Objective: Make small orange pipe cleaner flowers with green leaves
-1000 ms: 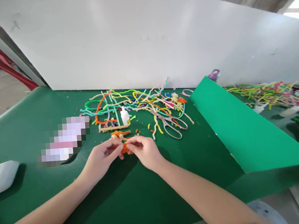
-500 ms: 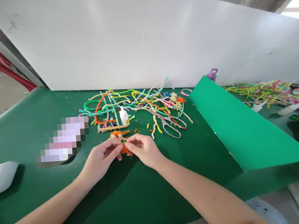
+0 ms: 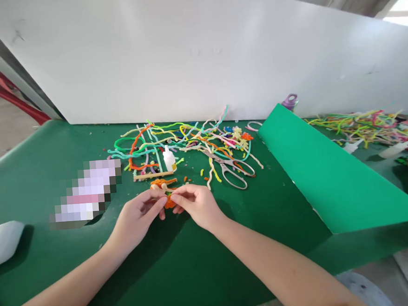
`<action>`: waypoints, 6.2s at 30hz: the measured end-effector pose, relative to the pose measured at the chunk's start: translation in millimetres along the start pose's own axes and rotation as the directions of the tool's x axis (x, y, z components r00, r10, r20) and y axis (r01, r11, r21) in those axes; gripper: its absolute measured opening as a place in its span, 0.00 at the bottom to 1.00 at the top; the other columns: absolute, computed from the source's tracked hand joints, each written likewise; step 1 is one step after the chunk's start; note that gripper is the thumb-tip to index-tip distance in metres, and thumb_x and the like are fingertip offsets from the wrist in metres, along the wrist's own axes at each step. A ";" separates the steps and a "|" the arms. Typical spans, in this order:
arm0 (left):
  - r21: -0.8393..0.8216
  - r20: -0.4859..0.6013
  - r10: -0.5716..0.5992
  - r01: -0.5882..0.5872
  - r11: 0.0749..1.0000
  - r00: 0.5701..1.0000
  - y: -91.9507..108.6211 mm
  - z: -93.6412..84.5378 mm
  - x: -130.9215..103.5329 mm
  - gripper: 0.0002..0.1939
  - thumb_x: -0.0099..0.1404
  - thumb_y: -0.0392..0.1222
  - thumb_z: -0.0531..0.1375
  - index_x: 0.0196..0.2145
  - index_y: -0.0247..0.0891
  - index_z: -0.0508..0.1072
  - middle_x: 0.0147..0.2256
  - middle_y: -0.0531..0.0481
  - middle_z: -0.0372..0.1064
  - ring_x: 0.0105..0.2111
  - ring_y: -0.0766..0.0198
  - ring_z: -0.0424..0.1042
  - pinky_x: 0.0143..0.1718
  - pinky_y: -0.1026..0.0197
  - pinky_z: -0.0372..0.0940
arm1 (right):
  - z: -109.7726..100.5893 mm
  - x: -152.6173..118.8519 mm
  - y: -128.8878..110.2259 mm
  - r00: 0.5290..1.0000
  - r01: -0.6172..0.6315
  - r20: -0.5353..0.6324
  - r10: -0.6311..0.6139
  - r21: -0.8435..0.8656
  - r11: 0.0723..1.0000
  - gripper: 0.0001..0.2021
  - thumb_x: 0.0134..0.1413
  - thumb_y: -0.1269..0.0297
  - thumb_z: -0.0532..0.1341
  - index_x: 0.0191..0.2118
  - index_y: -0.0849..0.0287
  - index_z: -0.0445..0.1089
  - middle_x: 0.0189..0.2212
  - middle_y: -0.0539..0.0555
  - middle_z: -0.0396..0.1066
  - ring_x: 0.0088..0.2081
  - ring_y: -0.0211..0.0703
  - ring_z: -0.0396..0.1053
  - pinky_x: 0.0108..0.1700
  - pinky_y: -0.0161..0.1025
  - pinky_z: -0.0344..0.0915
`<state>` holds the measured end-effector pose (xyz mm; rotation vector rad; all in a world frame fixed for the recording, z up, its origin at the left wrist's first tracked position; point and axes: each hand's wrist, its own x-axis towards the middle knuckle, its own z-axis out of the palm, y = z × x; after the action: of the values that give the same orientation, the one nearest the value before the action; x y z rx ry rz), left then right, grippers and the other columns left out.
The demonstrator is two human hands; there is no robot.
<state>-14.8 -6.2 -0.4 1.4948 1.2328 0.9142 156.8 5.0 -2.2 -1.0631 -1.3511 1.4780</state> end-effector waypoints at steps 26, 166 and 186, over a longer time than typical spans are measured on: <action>-0.168 -0.041 -0.009 0.002 0.986 0.999 0.1 -1.5 5.0 0.15 0.61 0.46 0.59 0.44 0.39 0.70 0.41 0.47 0.72 0.30 0.62 0.76 0.38 0.58 0.70 | -18.7 -4.8 -16.6 0.798 0.499 0.146 -0.585 -0.705 0.504 0.09 0.58 0.66 0.56 0.43 0.52 0.70 0.44 0.52 0.73 0.46 0.42 0.70 0.51 0.42 0.65; -0.421 -0.256 -0.139 0.019 0.907 0.957 -0.9 -3.3 8.2 0.17 0.52 0.45 0.66 0.37 0.33 0.73 0.32 0.47 0.76 0.31 0.60 0.76 0.39 0.58 0.70 | -28.5 -2.0 -30.2 0.902 0.280 0.168 -0.398 -0.929 0.243 0.23 0.45 0.46 0.62 0.39 0.58 0.59 0.36 0.57 0.65 0.39 0.49 0.65 0.40 0.44 0.62; -0.443 -0.279 -0.095 -0.040 0.896 0.955 -4.4 -3.5 6.9 0.19 0.54 0.43 0.64 0.44 0.35 0.74 0.32 0.48 0.76 0.28 0.63 0.74 0.40 0.56 0.68 | -36.4 -1.0 -30.2 0.887 0.297 0.220 -0.407 -0.945 0.139 0.22 0.48 0.45 0.59 0.39 0.60 0.64 0.33 0.56 0.68 0.39 0.49 0.67 0.38 0.42 0.64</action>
<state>-17.8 1.5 -3.9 0.9953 1.1465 1.3355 193.2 15.9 25.9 -1.3264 -2.3482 -0.0115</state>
